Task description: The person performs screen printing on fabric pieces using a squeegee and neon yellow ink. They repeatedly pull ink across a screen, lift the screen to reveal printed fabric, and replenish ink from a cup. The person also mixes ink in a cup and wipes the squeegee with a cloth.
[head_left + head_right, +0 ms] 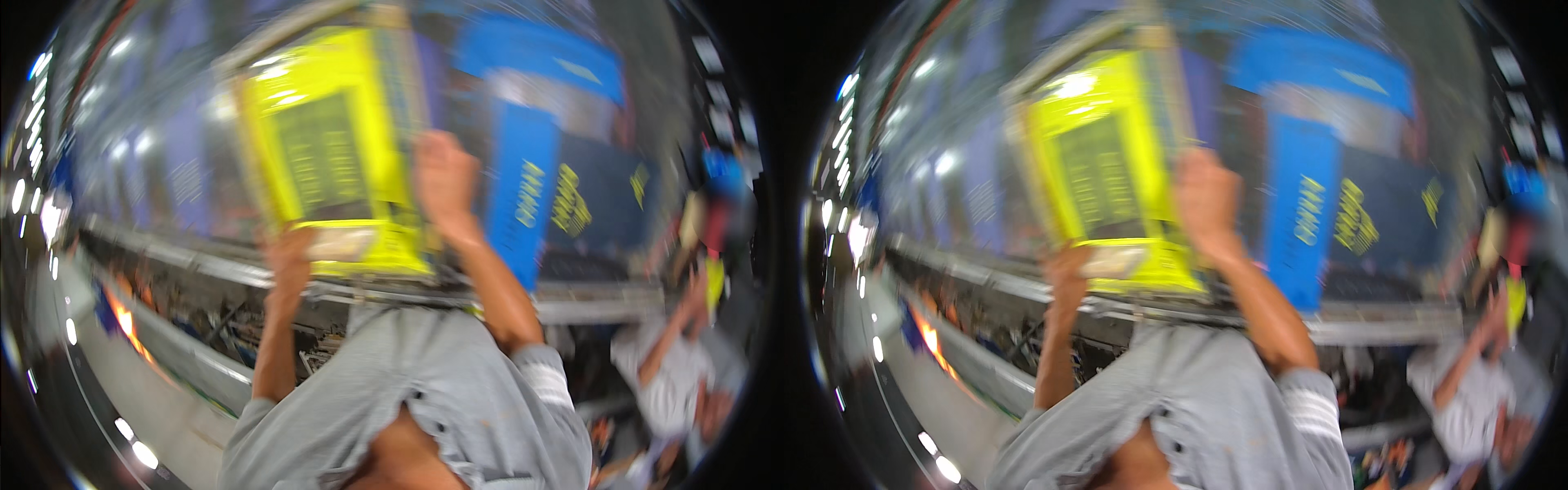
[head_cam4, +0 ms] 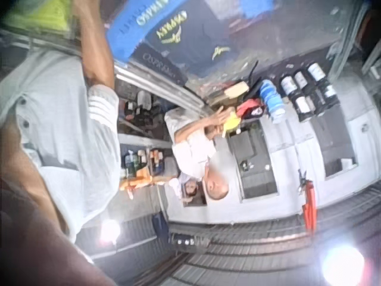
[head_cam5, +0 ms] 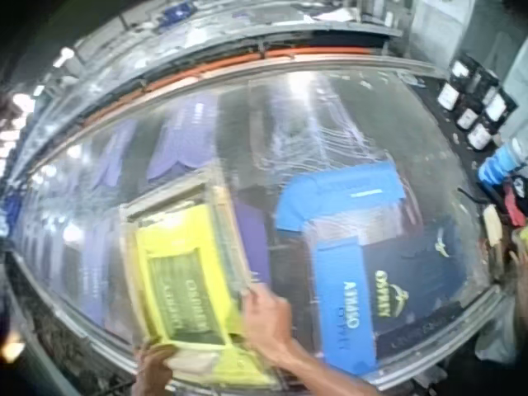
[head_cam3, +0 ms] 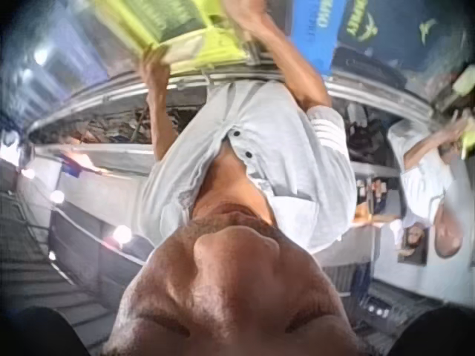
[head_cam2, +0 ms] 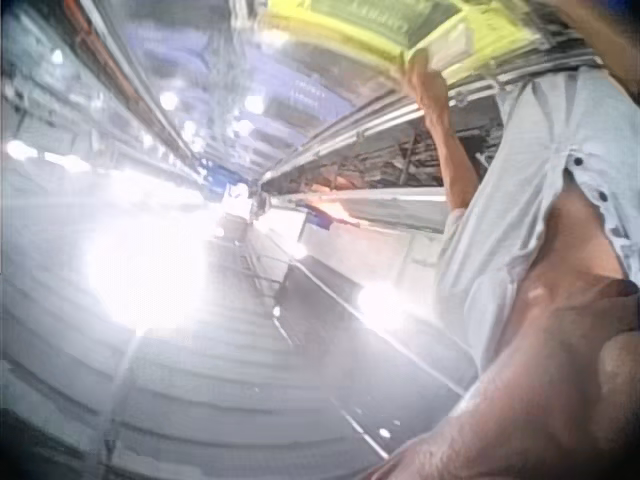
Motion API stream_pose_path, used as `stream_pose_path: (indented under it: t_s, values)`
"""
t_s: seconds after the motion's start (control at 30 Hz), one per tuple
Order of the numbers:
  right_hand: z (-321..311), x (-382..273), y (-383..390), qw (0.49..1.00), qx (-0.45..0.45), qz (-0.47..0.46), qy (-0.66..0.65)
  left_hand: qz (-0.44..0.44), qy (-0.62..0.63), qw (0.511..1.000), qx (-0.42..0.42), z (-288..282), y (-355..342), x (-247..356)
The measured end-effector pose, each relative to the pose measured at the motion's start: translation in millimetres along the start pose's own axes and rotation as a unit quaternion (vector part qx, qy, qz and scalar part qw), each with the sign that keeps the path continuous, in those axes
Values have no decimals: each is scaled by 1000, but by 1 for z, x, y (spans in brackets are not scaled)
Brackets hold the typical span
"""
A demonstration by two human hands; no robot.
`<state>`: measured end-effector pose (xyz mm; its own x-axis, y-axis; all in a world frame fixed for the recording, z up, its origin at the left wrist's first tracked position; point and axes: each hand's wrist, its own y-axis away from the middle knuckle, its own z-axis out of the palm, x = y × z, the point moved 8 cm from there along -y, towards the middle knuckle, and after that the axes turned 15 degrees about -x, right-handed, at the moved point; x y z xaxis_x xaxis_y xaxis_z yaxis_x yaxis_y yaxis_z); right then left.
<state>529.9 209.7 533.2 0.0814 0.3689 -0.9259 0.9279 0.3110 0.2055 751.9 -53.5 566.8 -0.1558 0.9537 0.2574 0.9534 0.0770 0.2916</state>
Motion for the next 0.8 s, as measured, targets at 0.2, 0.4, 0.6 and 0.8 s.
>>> stream_pose_path:
  t_s: [0.2, 0.4, 0.6, 0.8]
  values:
    - [-8, -96, 184, 990, 103, 41, 88, 130, 12, 987, -96, -34, 124, 28]
    - [185, -246, 210, 996, 88, 8, 6, 83, -30, 996, 28, -159, 249, -164]
    - [418, -287, 199, 995, 85, -56, -24, 38, -79, 995, 39, -207, 322, -397]
    - [616, -357, 210, 990, 80, 20, -112, 38, -125, 991, 20, -292, 373, -580]
